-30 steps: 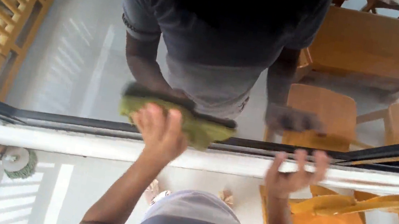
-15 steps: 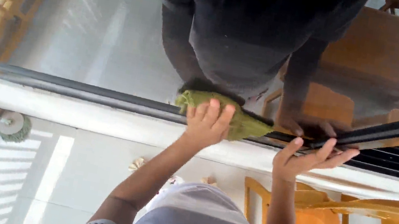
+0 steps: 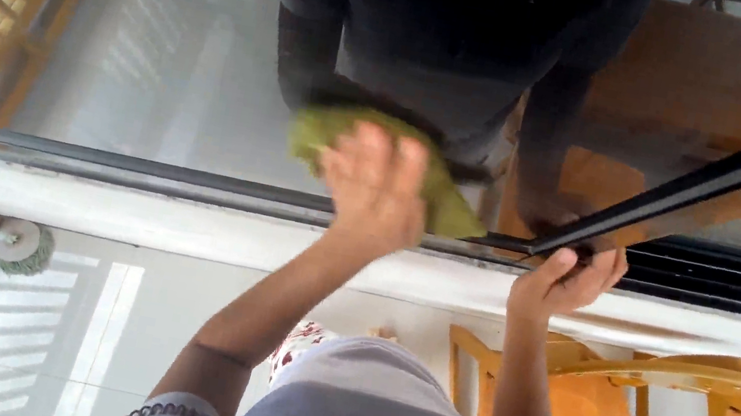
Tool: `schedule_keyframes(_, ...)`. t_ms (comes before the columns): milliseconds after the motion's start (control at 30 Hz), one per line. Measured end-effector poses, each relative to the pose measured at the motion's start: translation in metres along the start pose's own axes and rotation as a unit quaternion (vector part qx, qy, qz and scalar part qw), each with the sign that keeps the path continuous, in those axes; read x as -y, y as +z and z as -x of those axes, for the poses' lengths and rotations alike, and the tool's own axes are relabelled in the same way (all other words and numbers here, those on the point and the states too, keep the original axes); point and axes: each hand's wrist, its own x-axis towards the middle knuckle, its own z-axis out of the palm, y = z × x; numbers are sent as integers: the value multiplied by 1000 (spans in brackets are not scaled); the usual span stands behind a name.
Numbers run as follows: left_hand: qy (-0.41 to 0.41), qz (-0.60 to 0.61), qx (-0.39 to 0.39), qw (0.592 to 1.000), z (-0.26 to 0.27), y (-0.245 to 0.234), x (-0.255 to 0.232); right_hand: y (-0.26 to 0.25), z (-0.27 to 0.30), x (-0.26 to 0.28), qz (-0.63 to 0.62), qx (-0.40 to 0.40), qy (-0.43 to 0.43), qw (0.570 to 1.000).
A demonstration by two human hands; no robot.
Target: The person wipes a glass window and its frame with a green cloth. They move the cloth along the bottom edge and side of the window, then continue wiping the glass surface in broad strokes.
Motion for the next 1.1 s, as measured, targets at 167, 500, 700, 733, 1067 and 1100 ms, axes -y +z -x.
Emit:
schedule_keyframes(167,131,46,126,982,54,5,-37,17,-5,19,93,-35,-18,995)
schedule_keyframes(500,120,38,102,987,-45,15,-63,24,24,-3,145,-69,0,987)
schedule_keyframes(700,116,17,65,991,-76,30,-99,29,27,-2,133,-77,-7,988)
schedule_keyframes(733,152,17,89,984,-67,30,-102,30,24,3,122,-86,1,989)
schedule_keyframes(1067,246,73,176,950,-14,27,-92,19,25,17,190,-25,-17,981)
schedule_keyframes(1100,248,74,176,950,-25,28,-94,19,24,19,191,-27,-17,981)
